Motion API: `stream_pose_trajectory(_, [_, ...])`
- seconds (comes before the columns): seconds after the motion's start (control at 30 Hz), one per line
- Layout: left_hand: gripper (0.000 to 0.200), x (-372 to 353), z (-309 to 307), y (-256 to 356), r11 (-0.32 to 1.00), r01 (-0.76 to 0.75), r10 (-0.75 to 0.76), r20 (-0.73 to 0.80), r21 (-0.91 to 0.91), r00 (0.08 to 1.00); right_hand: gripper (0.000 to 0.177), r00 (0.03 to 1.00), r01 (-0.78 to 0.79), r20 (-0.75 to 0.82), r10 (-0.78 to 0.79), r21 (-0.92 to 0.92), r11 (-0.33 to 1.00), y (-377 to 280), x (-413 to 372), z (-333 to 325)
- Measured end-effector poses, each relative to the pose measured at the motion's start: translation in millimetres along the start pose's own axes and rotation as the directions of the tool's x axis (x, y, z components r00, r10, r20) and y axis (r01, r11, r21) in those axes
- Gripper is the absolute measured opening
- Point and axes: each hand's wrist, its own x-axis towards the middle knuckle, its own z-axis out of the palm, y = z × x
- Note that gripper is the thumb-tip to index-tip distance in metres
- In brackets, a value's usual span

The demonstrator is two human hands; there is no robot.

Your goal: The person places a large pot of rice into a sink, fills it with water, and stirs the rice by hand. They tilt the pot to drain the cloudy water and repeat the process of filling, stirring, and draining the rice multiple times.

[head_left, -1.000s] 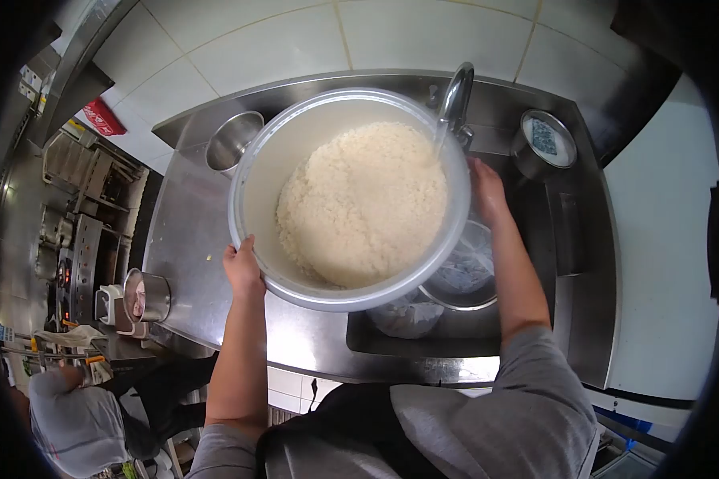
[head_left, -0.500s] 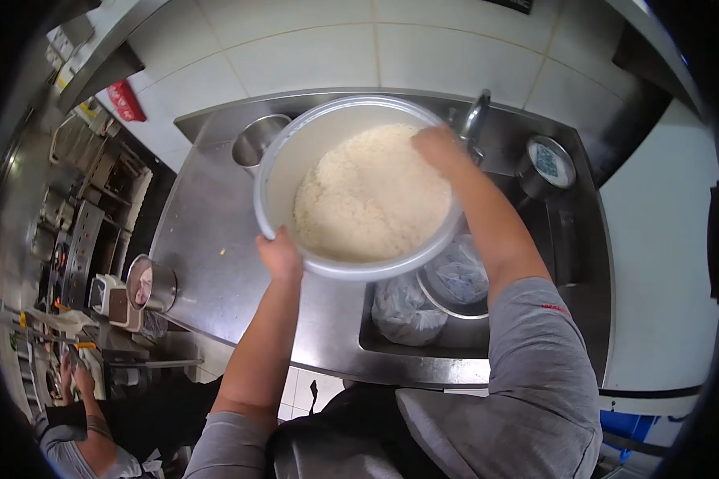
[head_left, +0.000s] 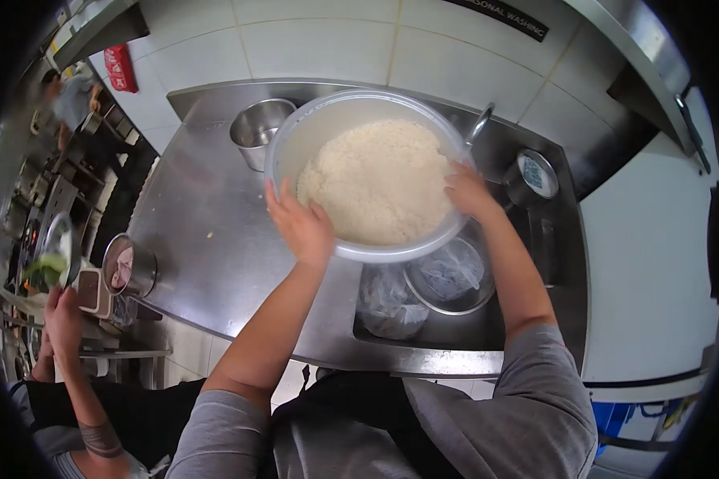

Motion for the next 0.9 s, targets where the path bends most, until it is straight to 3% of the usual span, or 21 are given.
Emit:
stream_pose_trajectory(0.03, [0.049, -0.6, -3.1, 4.0, 0.986, -0.163, 0.161, 0.036, 0.035, 0.986, 0.043, 0.998, -0.043, 0.038, 0.040, 0.061, 0.997, -7.3, -17.6, -7.0])
stream_pose_trajectory(0.07, [0.049, -3.7, -5.4, 6.3, 0.986, -0.168, 0.167, 0.039, 0.018, 0.985, 0.047, 0.997, -0.073, 0.001, 0.073, 0.115, 0.991, -4.8, -23.6, -2.3])
stream_pose_trajectory(0.1, [0.045, -8.9, -8.9, 7.3, 0.965, -0.251, 0.261, 0.269, -0.072, 0.927, 0.047, 0.996, -0.089, -0.002, 0.090, 0.109, 0.990, -5.5, -29.9, 2.3])
stream_pose_trajectory(0.13, [0.042, -13.2, -11.5, 8.1, 0.934, -0.310, 0.357, 0.473, -0.178, 0.805, 0.048, 0.990, -0.132, -0.041, 0.137, 0.099, 0.986, -7.7, -36.1, 8.6])
stream_pose_trajectory(0.17, [0.042, -10.6, -18.2, 11.8, 0.929, -0.315, 0.370, 0.474, -0.194, 0.799, 0.048, 0.980, -0.175, -0.082, 0.182, 0.090, 0.981, -10.5, -41.1, 15.6])
stream_pose_trajectory(0.2, [0.042, -4.8, -29.2, 17.0, 0.861, -0.442, 0.491, 0.641, -0.253, 0.590, 0.041, 0.955, -0.164, -0.226, 0.194, 0.146, 0.976, -14.3, -46.2, 23.7])
stream_pose_trajectory(0.23, [0.043, -1.4, -37.6, 20.3, 0.771, -0.541, 0.562, 0.759, -0.337, 0.329, 0.041, 0.951, -0.180, -0.228, 0.209, 0.142, 0.973, -11.4, -47.9, 26.5])
stream_pose_trajectory(0.27, [0.043, 2.9, -38.9, 22.5, 0.761, -0.545, 0.574, 0.755, -0.351, 0.316, 0.036, 0.918, -0.190, -0.290, 0.270, 0.276, 0.942, -8.4, -46.0, 27.6])
stream_pose_trajectory(0.3, [0.044, 10.1, -36.2, 25.5, 0.750, -0.560, 0.522, 0.835, -0.353, 0.173, 0.031, 0.877, -0.186, -0.342, 0.339, 0.409, 0.893, -9.6, -47.3, 25.9])
stream_pose_trajectory(0.33, [0.046, 15.4, -33.1, 27.2, 0.738, -0.574, 0.450, 0.892, -0.355, 0.027, 0.031, 0.870, -0.202, -0.340, 0.356, 0.412, 0.888, -11.7, -51.1, 25.6])
stream_pose_trajectory(0.37, [0.046, 17.1, -26.9, 26.3, 0.732, -0.576, 0.456, 0.890, -0.365, 0.017, 0.028, 0.885, -0.199, -0.340, 0.318, 0.340, 0.919, -18.4, -54.7, 17.8])
stream_pose_trajectory(0.43, [0.042, 18.5, -12.4, 22.2, 0.642, -0.654, 0.457, 0.885, -0.400, -0.092, 0.025, 0.898, -0.194, -0.340, 0.279, 0.263, 0.945, -21.6, -55.2, 11.6])
stream_pose_trajectory(0.53, [0.039, 26.7, -5.3, 37.5, 0.679, -0.626, 0.398, 0.909, -0.383, -0.125, 0.028, 0.896, -0.263, -0.309, 0.319, 0.209, 0.942, -14.8, -46.5, 22.8])
stream_pose_trajectory(0.6, [0.022, 58.8, 36.6, 72.4, 0.451, -0.753, 0.680, 0.731, -0.479, -0.058, 0.029, 0.941, -0.197, -0.275, 0.196, 0.025, 0.980, 0.9, -38.5, 37.8])
stream_pose_trajectory(0.67, [0.017, 75.0, 74.1, 103.6, 0.208, -0.852, 0.886, 0.461, -0.481, -0.044, 0.027, 0.933, -0.245, -0.255, 0.256, 0.075, 0.967, -5.8, -39.8, 29.3])
stream_pose_trajectory(0.77, [0.011, 58.6, 96.8, 127.2, 0.148, -0.879, 0.864, 0.492, -0.454, -0.109, 0.027, 0.920, -0.286, -0.228, 0.317, 0.161, 0.945, -4.8, -38.4, 28.5])
stream_pose_trajectory(0.8, [0.008, 57.1, 101.2, 129.0, 0.027, -0.885, 0.894, 0.408, -0.464, -0.187, 0.028, 0.915, -0.289, -0.228, 0.332, 0.201, 0.936, -4.3, -37.7, 29.5])
stream_pose_trajectory(0.9, [0.008, 49.0, 112.1, 134.6, 0.045, -0.857, 0.904, 0.386, -0.513, -0.183, 0.029, 0.911, -0.316, -0.209, 0.355, 0.196, 0.928, -8.0, -36.4, 25.1])
